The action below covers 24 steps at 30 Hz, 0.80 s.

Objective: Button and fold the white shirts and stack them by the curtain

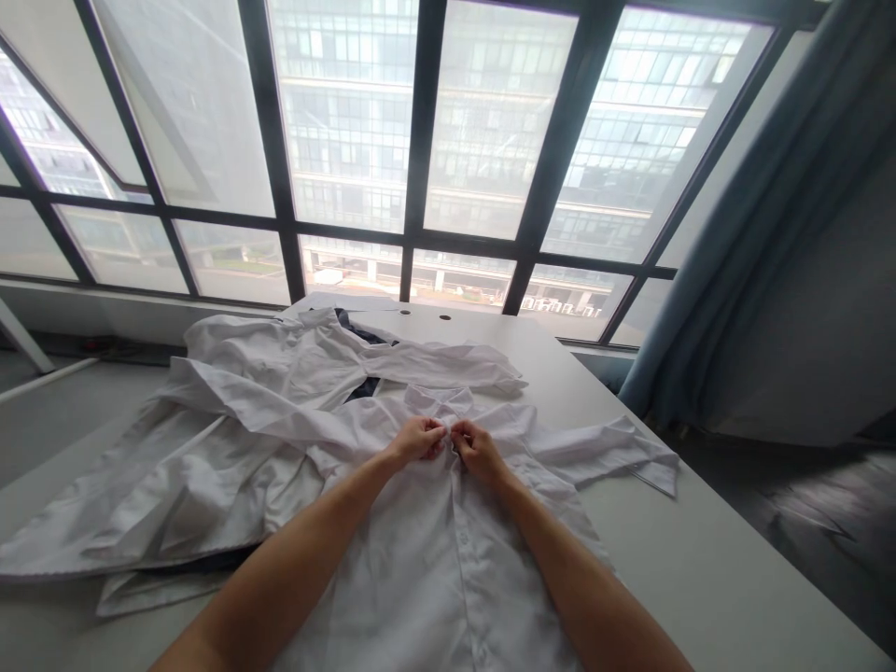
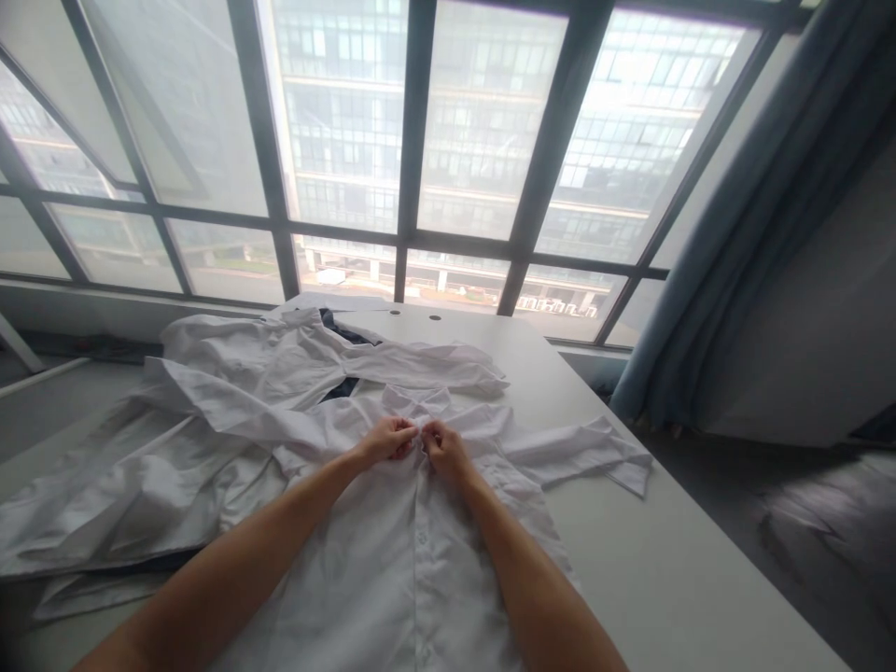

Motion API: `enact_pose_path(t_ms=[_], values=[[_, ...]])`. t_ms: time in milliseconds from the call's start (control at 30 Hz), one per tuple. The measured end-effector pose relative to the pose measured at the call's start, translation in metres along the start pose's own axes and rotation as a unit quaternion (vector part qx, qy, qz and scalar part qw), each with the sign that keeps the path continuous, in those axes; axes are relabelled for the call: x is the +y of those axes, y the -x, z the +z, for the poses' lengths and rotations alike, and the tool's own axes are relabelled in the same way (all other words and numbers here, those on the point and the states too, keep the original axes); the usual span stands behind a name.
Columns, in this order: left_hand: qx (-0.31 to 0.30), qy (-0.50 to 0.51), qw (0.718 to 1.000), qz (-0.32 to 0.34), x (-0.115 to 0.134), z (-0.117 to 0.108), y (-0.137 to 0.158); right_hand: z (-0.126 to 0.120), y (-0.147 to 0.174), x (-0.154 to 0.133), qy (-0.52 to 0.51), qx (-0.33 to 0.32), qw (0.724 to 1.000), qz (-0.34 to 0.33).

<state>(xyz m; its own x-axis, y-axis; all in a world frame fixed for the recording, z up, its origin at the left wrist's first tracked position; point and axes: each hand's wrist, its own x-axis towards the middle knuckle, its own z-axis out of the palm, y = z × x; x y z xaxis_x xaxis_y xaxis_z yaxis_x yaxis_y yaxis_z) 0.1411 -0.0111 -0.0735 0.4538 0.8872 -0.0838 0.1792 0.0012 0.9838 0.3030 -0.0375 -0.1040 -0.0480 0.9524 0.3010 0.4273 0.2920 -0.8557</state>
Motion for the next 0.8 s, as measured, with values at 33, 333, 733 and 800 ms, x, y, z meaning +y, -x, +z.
enact_pose_path(t_ms=[33, 333, 733, 800], values=[[-0.003, 0.001, 1.0, 0.0, 0.0011, -0.0001, 0.0009, 0.0004, 0.0003, -0.0008, 0.009, 0.007, 1.0, -0.002], [0.007, 0.001, 1.0, -0.004, 0.0023, 0.0025, 0.0017, 0.0004, -0.0001, -0.0002, 0.002, 0.02, 1.0, 0.002], [0.022, 0.026, 0.999, 0.004, -0.0026, 0.0034, 0.001, -0.0034, -0.0025, 0.0013, -0.072, 0.009, 0.995, 0.07], [0.024, 0.027, 0.999, 0.009, -0.0032, 0.0035, 0.0007, -0.0043, -0.004, 0.002, -0.101, -0.003, 0.991, 0.09]])
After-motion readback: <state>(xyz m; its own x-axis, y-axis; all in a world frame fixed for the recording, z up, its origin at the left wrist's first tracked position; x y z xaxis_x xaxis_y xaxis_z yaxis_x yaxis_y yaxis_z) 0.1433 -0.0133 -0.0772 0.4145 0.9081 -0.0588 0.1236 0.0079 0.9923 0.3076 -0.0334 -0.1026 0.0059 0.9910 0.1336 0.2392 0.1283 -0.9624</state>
